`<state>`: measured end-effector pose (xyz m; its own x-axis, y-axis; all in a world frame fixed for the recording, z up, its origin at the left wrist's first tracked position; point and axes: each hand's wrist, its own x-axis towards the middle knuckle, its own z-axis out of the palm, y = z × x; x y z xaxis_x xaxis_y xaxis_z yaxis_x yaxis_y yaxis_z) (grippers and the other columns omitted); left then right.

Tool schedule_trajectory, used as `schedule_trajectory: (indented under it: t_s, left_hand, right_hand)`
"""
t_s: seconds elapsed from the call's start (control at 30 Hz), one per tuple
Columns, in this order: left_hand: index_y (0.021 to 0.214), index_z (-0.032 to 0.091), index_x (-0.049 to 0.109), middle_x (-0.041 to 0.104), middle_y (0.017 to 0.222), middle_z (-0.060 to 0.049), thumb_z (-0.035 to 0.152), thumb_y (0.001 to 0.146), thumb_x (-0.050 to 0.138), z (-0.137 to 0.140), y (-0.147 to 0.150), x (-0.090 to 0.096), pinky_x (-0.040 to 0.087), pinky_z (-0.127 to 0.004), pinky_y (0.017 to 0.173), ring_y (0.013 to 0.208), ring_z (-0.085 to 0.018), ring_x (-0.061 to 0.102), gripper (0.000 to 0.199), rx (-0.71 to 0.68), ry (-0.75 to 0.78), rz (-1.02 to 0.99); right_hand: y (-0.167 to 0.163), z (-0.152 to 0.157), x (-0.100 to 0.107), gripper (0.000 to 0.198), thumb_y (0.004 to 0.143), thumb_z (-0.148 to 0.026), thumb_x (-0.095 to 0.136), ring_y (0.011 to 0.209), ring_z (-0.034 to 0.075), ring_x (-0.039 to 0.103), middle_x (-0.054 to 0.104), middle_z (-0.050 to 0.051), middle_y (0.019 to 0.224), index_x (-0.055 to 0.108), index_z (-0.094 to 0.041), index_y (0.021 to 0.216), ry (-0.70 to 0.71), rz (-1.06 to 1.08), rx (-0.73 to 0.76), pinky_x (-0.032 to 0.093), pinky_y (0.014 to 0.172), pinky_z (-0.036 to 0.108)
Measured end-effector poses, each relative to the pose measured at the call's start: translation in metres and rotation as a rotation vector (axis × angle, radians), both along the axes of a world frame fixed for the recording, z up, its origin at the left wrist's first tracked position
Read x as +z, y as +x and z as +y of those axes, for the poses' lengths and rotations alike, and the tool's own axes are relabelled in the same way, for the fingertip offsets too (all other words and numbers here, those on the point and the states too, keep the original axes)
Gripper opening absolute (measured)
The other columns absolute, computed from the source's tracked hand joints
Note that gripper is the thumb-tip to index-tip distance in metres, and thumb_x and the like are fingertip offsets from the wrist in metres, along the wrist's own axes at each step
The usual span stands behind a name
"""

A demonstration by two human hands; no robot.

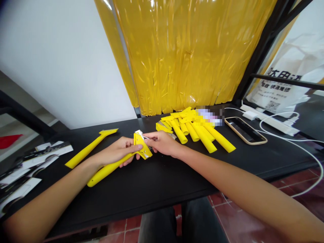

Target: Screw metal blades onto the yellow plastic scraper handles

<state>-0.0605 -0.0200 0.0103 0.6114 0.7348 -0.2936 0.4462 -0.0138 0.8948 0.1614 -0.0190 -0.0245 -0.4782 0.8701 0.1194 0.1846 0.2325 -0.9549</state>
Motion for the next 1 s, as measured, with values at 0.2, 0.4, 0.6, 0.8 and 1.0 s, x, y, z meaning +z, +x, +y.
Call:
schedule_trajectory:
  t_s: [0.2,0.4,0.6,0.8,1.0]
  left_hand:
    - [0.084,0.014,0.065,0.059,0.054,0.002,0.048,0.093,0.062,0.0,-0.001,0.001,0.043,-0.02,0.038,0.039,-0.01,0.053,0.035,0.007,-0.04,-0.014]
    - [0.089,0.015,0.065,0.066,0.068,-0.002,0.053,0.092,0.062,-0.001,0.0,-0.001,0.044,-0.02,0.039,0.042,-0.009,0.054,0.038,0.017,-0.025,-0.025]
    - [0.087,0.015,0.063,0.059,0.052,0.003,0.055,0.092,0.061,0.002,-0.001,0.001,0.042,-0.02,0.037,0.038,-0.01,0.052,0.04,0.006,0.003,-0.026]
    - [0.084,0.016,0.062,0.058,0.051,0.003,0.056,0.09,0.063,0.003,-0.003,-0.001,0.041,-0.02,0.038,0.038,-0.01,0.052,0.04,-0.001,0.018,-0.02]
    - [0.084,0.016,0.062,0.058,0.051,0.003,0.054,0.089,0.064,0.004,-0.004,-0.002,0.041,-0.02,0.039,0.038,-0.01,0.052,0.039,-0.006,0.029,-0.015]
  right_hand:
    - [0.004,-0.002,0.009,0.048,0.088,-0.028,0.069,0.054,0.007,0.045,0.055,-0.005,0.068,0.065,-0.021,0.134,-0.139,0.021,0.031,0.035,0.053,0.024]
    - [0.003,-0.002,0.011,0.05,0.079,-0.028,0.079,0.052,0.005,0.039,0.053,-0.005,0.071,0.069,-0.02,0.127,-0.264,0.117,0.002,0.029,0.046,0.022]
    - [0.004,-0.001,0.01,0.054,0.077,-0.029,0.08,0.051,0.004,0.037,0.056,-0.004,0.075,0.067,-0.024,0.13,-0.305,0.161,0.029,0.024,0.043,0.021]
    - [-0.001,-0.001,0.004,0.053,0.077,-0.028,0.08,0.051,0.004,0.037,0.062,-0.002,0.082,0.068,-0.026,0.128,-0.284,0.189,-0.008,0.024,0.043,0.022]
    - [-0.004,-0.001,0.0,0.047,0.078,-0.025,0.078,0.055,0.006,0.04,0.06,-0.003,0.079,0.069,-0.024,0.124,-0.226,0.178,-0.035,0.028,0.046,0.022]
